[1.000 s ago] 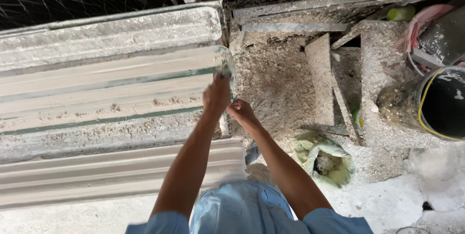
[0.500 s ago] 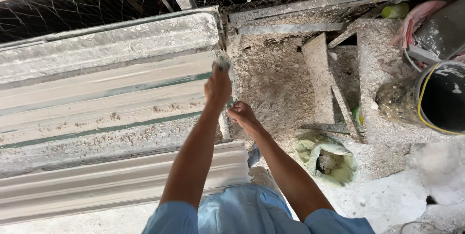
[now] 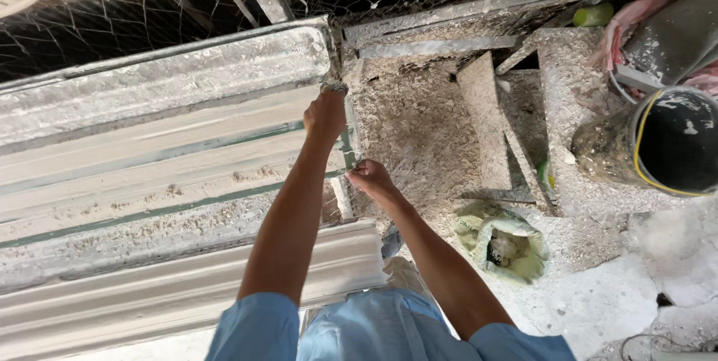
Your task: The person scrapes dried gypsum residue from the surface of a long white decorative molding using a small metal scraper. The person works along the length of the molding, removing hardened material from the grooves and flat areas.
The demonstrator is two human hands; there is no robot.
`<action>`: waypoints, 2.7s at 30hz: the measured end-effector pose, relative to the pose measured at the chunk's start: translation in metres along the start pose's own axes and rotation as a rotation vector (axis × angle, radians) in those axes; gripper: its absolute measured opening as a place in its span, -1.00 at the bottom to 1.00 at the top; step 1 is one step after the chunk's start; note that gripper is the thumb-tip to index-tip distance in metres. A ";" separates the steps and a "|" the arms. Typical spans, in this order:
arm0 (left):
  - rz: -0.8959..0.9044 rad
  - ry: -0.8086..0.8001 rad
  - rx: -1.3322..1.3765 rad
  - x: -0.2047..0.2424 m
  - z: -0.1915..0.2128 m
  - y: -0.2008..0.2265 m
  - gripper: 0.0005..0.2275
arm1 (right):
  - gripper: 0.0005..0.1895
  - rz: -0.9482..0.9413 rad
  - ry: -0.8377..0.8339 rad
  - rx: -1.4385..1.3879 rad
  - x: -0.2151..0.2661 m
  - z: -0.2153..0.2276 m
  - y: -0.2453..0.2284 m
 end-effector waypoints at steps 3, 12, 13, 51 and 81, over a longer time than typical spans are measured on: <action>-0.013 0.020 0.172 0.042 -0.001 0.005 -0.64 | -0.70 -0.014 0.025 -0.060 0.002 0.002 -0.006; -0.041 -0.073 0.045 0.128 -0.054 0.021 -0.40 | -0.49 -0.036 -0.044 0.040 0.030 0.033 -0.013; -0.044 -0.030 0.100 0.104 -0.048 0.020 -0.35 | -0.48 -0.018 -0.039 0.019 0.033 0.037 -0.014; 0.064 0.041 0.236 0.068 0.011 0.024 -0.73 | -0.51 -0.102 0.134 -0.114 0.063 0.110 0.049; -0.525 0.266 0.487 0.177 -0.040 0.071 -0.35 | -0.44 0.015 -0.131 -0.633 0.121 0.051 -0.029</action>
Point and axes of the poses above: each hand's wrist, its own x-axis away from the middle knuckle, its own z-axis out of the back of the hand, y = z × x, the point moved 1 cm from there along -x, towards the middle knuckle, and after that the axes turned 6 degrees about -x, right-handed, at the moved point
